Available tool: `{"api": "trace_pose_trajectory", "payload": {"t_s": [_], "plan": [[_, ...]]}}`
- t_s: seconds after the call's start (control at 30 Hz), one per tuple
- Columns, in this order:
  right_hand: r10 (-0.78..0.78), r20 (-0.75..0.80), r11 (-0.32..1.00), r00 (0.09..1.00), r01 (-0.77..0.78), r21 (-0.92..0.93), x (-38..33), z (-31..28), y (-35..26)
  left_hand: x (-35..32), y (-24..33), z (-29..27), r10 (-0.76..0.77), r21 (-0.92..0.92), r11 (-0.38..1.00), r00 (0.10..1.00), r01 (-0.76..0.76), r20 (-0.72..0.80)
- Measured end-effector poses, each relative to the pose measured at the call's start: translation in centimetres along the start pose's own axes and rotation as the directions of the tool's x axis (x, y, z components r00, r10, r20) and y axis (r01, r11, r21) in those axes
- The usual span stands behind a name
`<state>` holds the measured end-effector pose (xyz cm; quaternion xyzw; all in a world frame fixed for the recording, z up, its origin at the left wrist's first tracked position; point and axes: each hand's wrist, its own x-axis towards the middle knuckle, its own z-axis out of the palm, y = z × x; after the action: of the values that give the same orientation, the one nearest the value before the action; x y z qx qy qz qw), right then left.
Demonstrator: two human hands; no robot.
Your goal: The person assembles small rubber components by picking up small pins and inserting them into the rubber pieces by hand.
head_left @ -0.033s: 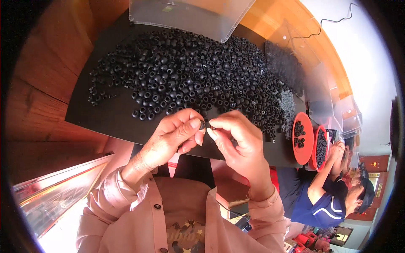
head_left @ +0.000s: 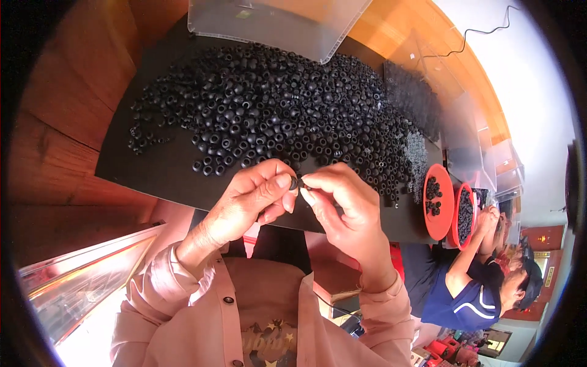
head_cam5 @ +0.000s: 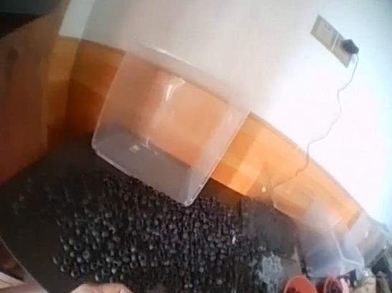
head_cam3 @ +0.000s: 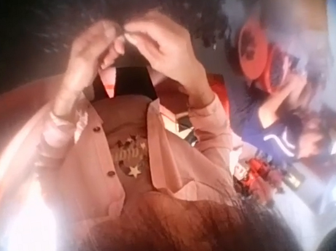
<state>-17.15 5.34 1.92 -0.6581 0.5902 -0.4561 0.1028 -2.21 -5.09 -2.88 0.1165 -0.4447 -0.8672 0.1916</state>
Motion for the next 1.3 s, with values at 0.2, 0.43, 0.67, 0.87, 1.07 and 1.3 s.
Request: {"api": "trace_pose_trajectory", "payload": {"t_s": [0.2,0.43,0.67,0.87,1.07,1.3], "plan": [[-0.053,-0.004,0.999,0.999,0.053,-0.013,-0.3,0.1,-0.3,-0.3,0.4,-0.3,-0.063,-0.059,0.996,0.998,0.064,0.031],[-0.126,-0.029,0.990,0.992,0.123,-0.068,-0.6,0.3,-0.6,-0.2,0.5,-0.6,-0.080,-0.107,0.990,0.990,0.093,0.115],[-0.109,-0.016,0.993,0.994,0.108,-0.051,-0.8,0.5,-0.7,-0.3,0.7,-0.4,-0.102,-0.083,0.990,0.987,0.112,0.122],[-0.085,-0.041,0.996,0.996,0.084,-0.020,-1.1,0.5,-0.4,-0.3,0.9,-0.3,-0.126,-0.054,0.990,0.983,0.134,0.134],[-0.052,-0.072,0.998,0.996,0.050,-0.033,-0.7,0.7,-1.1,-0.3,0.8,-0.5,-0.139,-0.044,0.988,0.980,0.146,0.142],[-0.170,-0.091,0.977,0.981,0.156,-0.144,-1.4,1.3,-1.0,-0.3,0.4,-0.4,-0.140,-0.104,0.983,0.986,0.149,0.091]]}}
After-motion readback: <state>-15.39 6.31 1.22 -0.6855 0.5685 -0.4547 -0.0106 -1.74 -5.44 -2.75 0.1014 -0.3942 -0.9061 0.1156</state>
